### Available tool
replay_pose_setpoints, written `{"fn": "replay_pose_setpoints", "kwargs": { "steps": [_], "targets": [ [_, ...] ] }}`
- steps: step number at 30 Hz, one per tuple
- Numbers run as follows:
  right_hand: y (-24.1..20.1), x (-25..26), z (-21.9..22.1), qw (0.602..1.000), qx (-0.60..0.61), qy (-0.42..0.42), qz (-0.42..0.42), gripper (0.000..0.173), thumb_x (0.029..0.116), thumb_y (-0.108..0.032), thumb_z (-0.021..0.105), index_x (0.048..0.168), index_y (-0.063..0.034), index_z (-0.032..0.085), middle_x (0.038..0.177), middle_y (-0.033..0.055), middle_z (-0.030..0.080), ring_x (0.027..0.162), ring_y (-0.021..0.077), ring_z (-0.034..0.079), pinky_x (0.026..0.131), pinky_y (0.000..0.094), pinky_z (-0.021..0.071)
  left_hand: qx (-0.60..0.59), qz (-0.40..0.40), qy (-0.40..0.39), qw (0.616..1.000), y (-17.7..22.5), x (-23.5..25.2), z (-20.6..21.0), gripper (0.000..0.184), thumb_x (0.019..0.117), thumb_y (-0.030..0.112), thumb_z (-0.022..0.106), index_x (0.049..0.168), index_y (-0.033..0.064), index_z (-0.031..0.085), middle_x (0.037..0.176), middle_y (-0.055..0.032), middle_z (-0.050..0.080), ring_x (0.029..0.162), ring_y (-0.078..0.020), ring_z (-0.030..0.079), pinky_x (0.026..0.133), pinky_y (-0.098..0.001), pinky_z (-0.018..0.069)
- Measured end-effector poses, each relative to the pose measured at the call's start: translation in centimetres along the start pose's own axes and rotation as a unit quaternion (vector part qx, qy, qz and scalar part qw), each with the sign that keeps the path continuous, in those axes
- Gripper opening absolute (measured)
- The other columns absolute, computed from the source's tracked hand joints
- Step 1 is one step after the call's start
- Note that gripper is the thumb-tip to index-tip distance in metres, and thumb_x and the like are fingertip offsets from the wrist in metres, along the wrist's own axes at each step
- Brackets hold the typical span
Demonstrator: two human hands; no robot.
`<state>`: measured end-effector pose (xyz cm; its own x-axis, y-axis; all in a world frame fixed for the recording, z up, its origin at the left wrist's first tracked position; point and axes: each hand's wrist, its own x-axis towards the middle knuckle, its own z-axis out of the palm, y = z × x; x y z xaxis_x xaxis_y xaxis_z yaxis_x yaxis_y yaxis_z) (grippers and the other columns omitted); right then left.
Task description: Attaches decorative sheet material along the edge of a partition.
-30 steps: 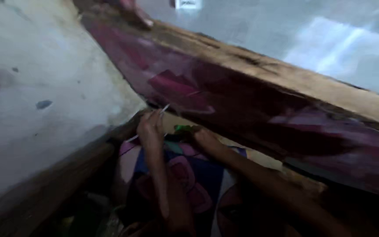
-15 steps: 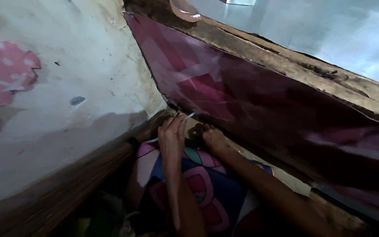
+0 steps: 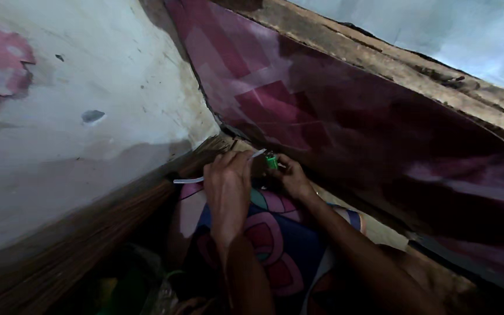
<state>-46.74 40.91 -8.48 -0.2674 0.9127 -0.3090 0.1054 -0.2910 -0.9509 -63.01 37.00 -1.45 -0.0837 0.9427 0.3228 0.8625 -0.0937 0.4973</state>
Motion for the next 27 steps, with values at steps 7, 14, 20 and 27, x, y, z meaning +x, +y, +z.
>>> {"fn": "replay_pose_setpoints", "kwargs": {
  "steps": [7,14,20,27],
  "targets": [
    [0.8,0.6,-0.2,1.000,0.016,-0.017,0.014,0.025,0.1035,-0.010,0.056,0.125,0.0031,0.056,0.098,0.0104,0.067,0.079,0.0126,0.068,0.072,0.0289,0.0598,0.020,-0.073,-0.045,0.996,-2.3,0.2,2.3,0.012,0.0949,0.009,0.070,0.104,0.0052,0.078,0.099,-0.0172,0.075,0.092,-0.0383,0.070,0.088,-0.0634,0.0499],
    [1.4,1.2,-0.1,0.999,0.009,-0.019,0.031,0.030,0.1088,-0.020,0.048,0.126,0.0010,0.059,0.099,0.0089,0.066,0.082,0.0105,0.066,0.073,0.0287,0.0579,0.018,-0.072,-0.064,0.995,-2.6,0.4,3.7,0.014,0.0934,0.007,0.072,0.105,0.0072,0.079,0.099,-0.0139,0.076,0.092,-0.0354,0.071,0.091,-0.0618,0.0477],
    [1.6,1.3,-0.2,0.999,0.000,-0.028,0.019,0.029,0.1074,-0.016,0.048,0.129,0.0001,0.059,0.103,0.0100,0.067,0.085,0.0116,0.066,0.077,0.0301,0.0575,0.007,-0.108,-0.067,0.992,-2.1,0.8,3.4,0.015,0.0974,0.009,0.067,0.108,0.0043,0.076,0.104,-0.0172,0.074,0.096,-0.0370,0.070,0.091,-0.0620,0.0483],
    [1.9,0.9,-0.2,0.994,-0.071,-0.015,-0.084,0.027,0.1025,-0.010,0.049,0.120,-0.0008,0.067,0.108,0.0073,0.069,0.094,0.0090,0.065,0.085,0.0282,0.0545,-0.096,-0.113,-0.045,0.988,-2.3,0.5,2.5,0.023,0.1031,0.018,0.060,0.118,0.0048,0.071,0.104,-0.0127,0.071,0.084,-0.0230,0.068,0.075,-0.0434,0.0568]
  ]
}}
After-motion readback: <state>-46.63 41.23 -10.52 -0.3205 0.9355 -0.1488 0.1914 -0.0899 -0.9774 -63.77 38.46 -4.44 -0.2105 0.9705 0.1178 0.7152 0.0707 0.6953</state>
